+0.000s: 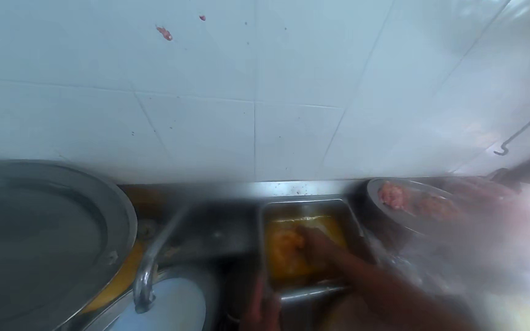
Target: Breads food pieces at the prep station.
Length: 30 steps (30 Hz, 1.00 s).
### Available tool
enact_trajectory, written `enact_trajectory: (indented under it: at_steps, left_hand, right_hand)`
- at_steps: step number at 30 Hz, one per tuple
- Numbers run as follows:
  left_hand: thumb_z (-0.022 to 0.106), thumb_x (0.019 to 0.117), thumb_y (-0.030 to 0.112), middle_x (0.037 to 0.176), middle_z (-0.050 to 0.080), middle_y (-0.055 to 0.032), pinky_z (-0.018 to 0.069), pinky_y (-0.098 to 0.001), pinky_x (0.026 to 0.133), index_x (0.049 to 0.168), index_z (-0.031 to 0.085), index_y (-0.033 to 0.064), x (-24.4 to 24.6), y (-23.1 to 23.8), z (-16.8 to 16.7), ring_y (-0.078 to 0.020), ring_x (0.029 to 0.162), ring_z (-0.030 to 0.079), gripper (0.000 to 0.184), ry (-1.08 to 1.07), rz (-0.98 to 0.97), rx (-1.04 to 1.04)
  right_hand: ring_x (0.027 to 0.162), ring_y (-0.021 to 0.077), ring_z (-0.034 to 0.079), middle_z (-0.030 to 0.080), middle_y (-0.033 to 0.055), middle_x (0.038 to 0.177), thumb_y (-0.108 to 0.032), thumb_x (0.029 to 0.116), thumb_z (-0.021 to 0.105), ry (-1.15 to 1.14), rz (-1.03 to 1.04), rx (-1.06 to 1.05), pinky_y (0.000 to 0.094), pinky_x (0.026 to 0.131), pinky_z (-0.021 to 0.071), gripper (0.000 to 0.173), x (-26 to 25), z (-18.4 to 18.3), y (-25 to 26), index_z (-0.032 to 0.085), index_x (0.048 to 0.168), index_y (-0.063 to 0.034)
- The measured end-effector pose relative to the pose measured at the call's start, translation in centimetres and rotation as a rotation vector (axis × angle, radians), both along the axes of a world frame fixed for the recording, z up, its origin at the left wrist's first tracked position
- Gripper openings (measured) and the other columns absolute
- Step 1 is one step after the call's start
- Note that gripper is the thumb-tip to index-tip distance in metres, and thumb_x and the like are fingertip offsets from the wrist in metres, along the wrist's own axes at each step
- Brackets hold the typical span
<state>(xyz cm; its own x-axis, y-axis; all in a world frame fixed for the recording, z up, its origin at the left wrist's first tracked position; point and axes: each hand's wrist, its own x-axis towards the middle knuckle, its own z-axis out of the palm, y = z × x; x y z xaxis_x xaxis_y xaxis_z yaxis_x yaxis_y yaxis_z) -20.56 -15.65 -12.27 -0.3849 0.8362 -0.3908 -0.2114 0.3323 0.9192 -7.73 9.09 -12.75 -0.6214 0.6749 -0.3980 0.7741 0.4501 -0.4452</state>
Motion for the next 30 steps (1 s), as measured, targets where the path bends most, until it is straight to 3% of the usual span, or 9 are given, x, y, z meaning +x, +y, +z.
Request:
enact_trajectory:
  at_steps: [5, 7, 9, 11, 15, 19, 22, 27, 30]
  left_hand:
    - [0.058, 0.1038, 0.023, 0.132, 0.066, -0.0159, 0.0580, -0.0393, 0.098, 0.156, 0.038, 0.0029, -0.9, -1.1, 0.3, -0.0208, 0.112, 0.070, 0.059, 0.003, -0.057, -0.045]
    - [0.058, 0.1040, 0.025, 0.121, 0.071, -0.0134, 0.0596, -0.0389, 0.094, 0.150, 0.048, 0.0009, -0.8, -1.5, -0.5, -0.0190, 0.104, 0.072, 0.053, 0.042, -0.044, -0.034]
    - [0.057, 0.1049, 0.027, 0.114, 0.074, -0.0114, 0.0608, -0.0385, 0.091, 0.142, 0.056, 0.0001, -0.3, -1.6, -1.2, -0.0178, 0.100, 0.073, 0.046, 0.068, -0.032, -0.044]
    - [0.056, 0.1056, 0.027, 0.109, 0.074, -0.0109, 0.0617, -0.0391, 0.089, 0.134, 0.061, -0.0004, 0.1, -1.6, -1.5, -0.0183, 0.097, 0.074, 0.040, 0.077, -0.018, -0.043]
    - [0.060, 0.1031, 0.025, 0.116, 0.072, -0.0136, 0.0611, -0.0405, 0.090, 0.136, 0.060, 0.0001, 0.3, -1.4, -0.9, -0.0201, 0.101, 0.072, 0.041, 0.160, 0.011, -0.046]
    - [0.056, 0.1025, 0.035, 0.159, 0.041, -0.0186, 0.0426, -0.0456, 0.116, 0.149, 0.049, 0.0029, -1.4, -0.8, 1.0, -0.0280, 0.145, 0.044, 0.057, 0.503, -0.005, 0.087]
    - [0.051, 0.1032, 0.044, 0.152, 0.050, -0.0117, 0.0526, -0.0427, 0.106, 0.145, 0.055, 0.0118, -2.2, 2.1, 3.1, -0.0224, 0.133, 0.056, 0.053, 0.669, 0.033, 0.202]
    - [0.052, 0.1033, 0.041, 0.142, 0.060, -0.0033, 0.0570, -0.0343, 0.099, 0.142, 0.060, 0.0172, -2.7, 3.8, 5.5, -0.0128, 0.122, 0.063, 0.046, 0.608, 0.051, 0.214]
    - [0.053, 0.1041, 0.033, 0.139, 0.061, -0.0077, 0.0574, -0.0329, 0.099, 0.138, 0.062, 0.0099, -2.4, 2.6, 4.1, -0.0142, 0.121, 0.063, 0.042, 0.591, 0.072, 0.214]
  right_hand:
    - [0.097, 0.0329, 0.069, 0.071, 0.0144, 0.102, -0.058, 0.1003, 0.054, -0.247, -0.145, -0.018, 0.0605, 0.087, 0.0545, 0.052, 1.4, 8.5, 0.0, 0.072, 0.107, -0.0096]
    - [0.085, 0.0241, 0.068, 0.071, 0.0086, 0.091, -0.056, 0.1012, 0.054, -0.178, -0.119, -0.087, 0.0525, 0.080, 0.0557, 0.049, 2.9, 9.7, 0.3, 0.073, 0.099, -0.0120]
    - [0.094, 0.0236, 0.071, 0.074, 0.0066, 0.103, -0.050, 0.0968, 0.065, -0.115, -0.109, -0.017, 0.0538, 0.086, 0.0575, 0.036, 3.8, 7.4, 1.5, 0.075, 0.116, -0.0202]
    - [0.114, 0.0347, 0.066, 0.068, 0.0145, 0.124, -0.043, 0.0892, 0.075, -0.127, -0.144, 0.032, 0.0623, 0.096, 0.0527, 0.059, 3.2, 3.1, 2.0, 0.060, 0.141, -0.0209]
    - [0.114, 0.0333, 0.067, 0.068, 0.0173, 0.125, -0.032, 0.0906, 0.076, 0.043, -0.220, -0.097, 0.0567, 0.100, 0.0531, 0.055, 0.6, -0.4, 1.4, 0.060, 0.139, -0.0105]
    - [0.098, 0.0240, 0.070, 0.071, 0.0129, 0.112, -0.020, 0.0865, 0.082, 0.295, -0.134, -0.243, 0.0467, 0.088, 0.0595, 0.047, 1.8, 6.2, 2.7, 0.064, 0.128, -0.0095]
    - [0.103, 0.0191, 0.070, 0.070, 0.0083, 0.118, -0.017, 0.0891, 0.080, 0.333, 0.015, -0.239, 0.0430, 0.092, 0.0598, 0.049, 3.7, 10.5, 2.7, 0.063, 0.135, -0.0166]
    - [0.080, 0.0186, 0.074, 0.076, 0.0073, 0.099, -0.011, 0.0988, 0.068, 0.394, -0.091, -0.301, 0.0372, 0.070, 0.0646, 0.021, 4.1, 9.8, 2.0, 0.072, 0.120, -0.0094]
    - [0.097, 0.0246, 0.071, 0.073, 0.0109, 0.111, -0.020, 0.0927, 0.075, 0.185, -0.062, -0.121, 0.0493, 0.089, 0.0590, 0.037, 2.6, 4.2, 2.8, 0.068, 0.128, -0.0122]
